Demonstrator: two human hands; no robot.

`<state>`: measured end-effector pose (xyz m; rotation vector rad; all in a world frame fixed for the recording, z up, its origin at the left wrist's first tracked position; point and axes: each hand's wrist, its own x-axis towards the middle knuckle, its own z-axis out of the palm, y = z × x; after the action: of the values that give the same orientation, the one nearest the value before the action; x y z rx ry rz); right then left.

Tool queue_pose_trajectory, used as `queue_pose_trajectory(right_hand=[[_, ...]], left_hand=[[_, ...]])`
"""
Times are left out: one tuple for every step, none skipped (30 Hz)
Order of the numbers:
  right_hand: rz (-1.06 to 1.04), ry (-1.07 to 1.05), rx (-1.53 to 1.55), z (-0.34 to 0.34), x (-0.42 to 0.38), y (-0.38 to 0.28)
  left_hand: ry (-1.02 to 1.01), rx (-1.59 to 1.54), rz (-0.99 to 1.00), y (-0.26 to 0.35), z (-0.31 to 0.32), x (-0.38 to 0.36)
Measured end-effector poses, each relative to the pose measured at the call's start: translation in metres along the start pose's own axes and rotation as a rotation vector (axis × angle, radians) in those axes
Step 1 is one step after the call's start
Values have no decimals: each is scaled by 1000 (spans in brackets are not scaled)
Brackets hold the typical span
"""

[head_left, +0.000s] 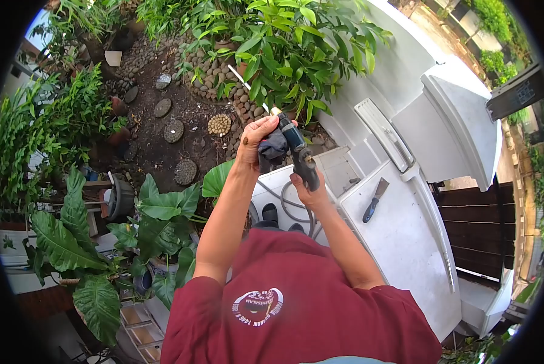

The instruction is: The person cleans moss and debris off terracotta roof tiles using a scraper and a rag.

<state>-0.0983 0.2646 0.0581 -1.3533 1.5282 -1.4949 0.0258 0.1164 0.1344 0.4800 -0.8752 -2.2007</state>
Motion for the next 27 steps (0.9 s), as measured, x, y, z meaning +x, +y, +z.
queue_pose_trajectory(right_hand=[[-21, -1, -19, -1, 1, -3], [-42, -2, -38, -3, 1, -4], [-64, -3, -58, -5, 2, -5], [15, -79, 15, -8, 3, -6], [95, -156, 87, -14, 4, -5], [175, -233, 161, -20, 6, -4], [227, -323, 342, -27, 9, 1], [277, -409, 523, -35, 14, 11], [325, -493, 702, -40, 18, 18], [336, -480, 934, -39, 21, 24], [289, -473, 908, -42, 22, 29], [244, -466, 882, -41, 27, 7], [199, -459, 857, -38, 30, -9], [182, -439, 633, -32, 31, -14], [178, -364, 519, -22, 30, -19], [174, -288, 402, -12, 29, -25], [170, -214, 285, -4, 29, -31], [133, -138, 259, -1, 32, -38], [113, -118, 254, 1, 34, -27], [97, -100, 253, 5, 33, -8], [81, -81, 255, 9, 34, -3], [68, -70, 239, 10, 34, 0], [55, -59, 221, 10, 34, 3], [44, -48, 203, 9, 33, 1], [32, -37, 184, 9, 33, -1], [34, -46, 185, 8, 32, -4], [35, -54, 186, 7, 32, -9]], left_hand=[[-3, -4, -21, 1, 0, -1], [-6, -8, -42, 3, -1, -1], [-10, -12, -63, 3, -1, -1], [3, -11, -45, 2, -1, -1], [17, -11, -28, 1, -1, -2], [32, -10, -11, 0, -1, -2], [46, -29, -10, -1, -2, -3], [59, -48, -10, -3, -3, -2], [68, -68, -11, -4, -3, -1], [74, -50, -14, -6, -4, -1], [81, -33, -15, -7, -4, -1], [90, -16, -17, -9, -5, -1], [95, 3, -11, -10, -5, -1], [98, 23, -6, -12, -5, -1], [99, 42, -3, -15, -5, -1], [102, 40, -1, -18, -5, 0], [113, 33, 2, -22, -5, 0], [126, 25, 7, -26, -5, -1], [142, 17, 16, -28, -5, -1], [140, 1, 1, -28, -5, -2], [123, -10, -12, -27, -6, -4], [103, -21, -23, -26, -7, -4], [82, -34, -35, -25, -8, -5], [68, -58, -32, -22, -3, -6], [54, -82, -27, -18, 2, -7], [40, -105, -23, -13, 8, -9], [25, -127, -18, -10, 10, -9]])
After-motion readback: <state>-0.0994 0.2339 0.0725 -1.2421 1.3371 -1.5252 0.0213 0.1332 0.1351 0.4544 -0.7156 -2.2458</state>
